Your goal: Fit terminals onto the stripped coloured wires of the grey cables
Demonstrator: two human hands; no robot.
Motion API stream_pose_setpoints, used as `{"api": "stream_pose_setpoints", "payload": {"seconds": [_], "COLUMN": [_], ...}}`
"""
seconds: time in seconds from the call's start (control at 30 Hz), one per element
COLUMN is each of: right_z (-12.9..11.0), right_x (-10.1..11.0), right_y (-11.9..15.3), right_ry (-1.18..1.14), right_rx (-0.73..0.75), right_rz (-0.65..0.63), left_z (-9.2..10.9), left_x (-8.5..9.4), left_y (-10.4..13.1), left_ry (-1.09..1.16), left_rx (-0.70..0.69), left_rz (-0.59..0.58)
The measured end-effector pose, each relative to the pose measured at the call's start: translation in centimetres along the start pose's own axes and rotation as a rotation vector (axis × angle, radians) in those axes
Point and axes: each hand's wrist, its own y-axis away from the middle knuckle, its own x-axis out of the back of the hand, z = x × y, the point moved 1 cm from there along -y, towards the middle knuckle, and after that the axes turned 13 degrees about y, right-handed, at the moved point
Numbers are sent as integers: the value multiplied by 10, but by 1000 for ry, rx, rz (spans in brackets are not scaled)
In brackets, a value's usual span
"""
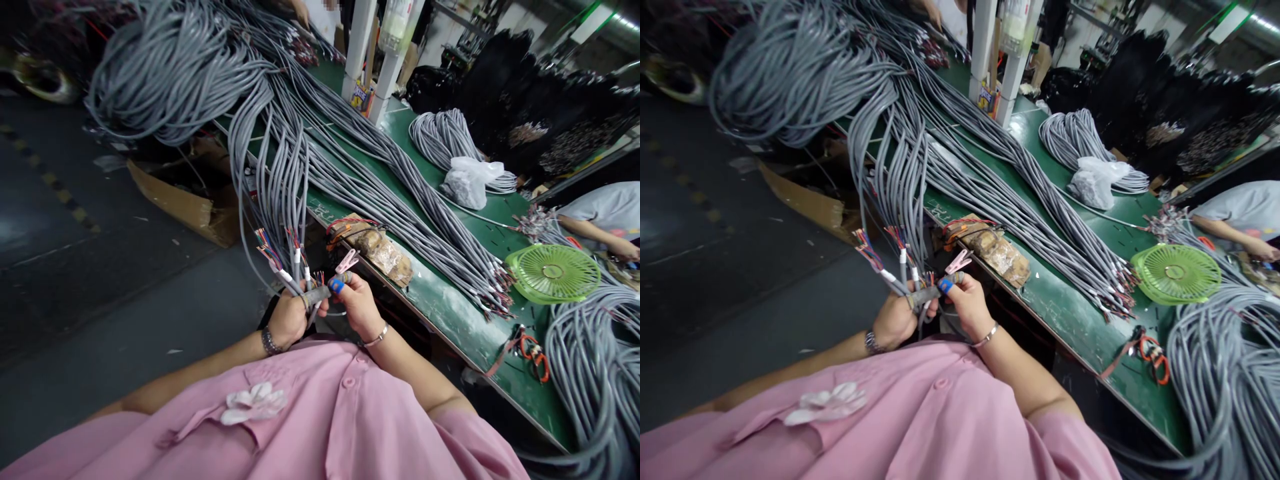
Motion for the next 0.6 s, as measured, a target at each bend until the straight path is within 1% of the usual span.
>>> {"api": "stream_pose_setpoints", "payload": {"seconds": [0.13, 0.3, 0.4, 0.6], "right_z": [0, -3, -2, 1], "right_x": [-3, -6, -6, -4], "right_y": [-1, -1, 0, 0], "right_ry": [5, -18, -13, -41], "right_rx": [2, -67, -95, -89], "right_rz": [23, -76, -46, 26], "left_z": [-1, -4, -3, 0], "left_x": [0, 3, 3, -1], "left_y": [0, 0, 0, -2], "left_ry": [10, -101, -134, -15], "left_rx": [0, 27, 37, 5], "left_rz": [-4, -78, -73, -8]}}
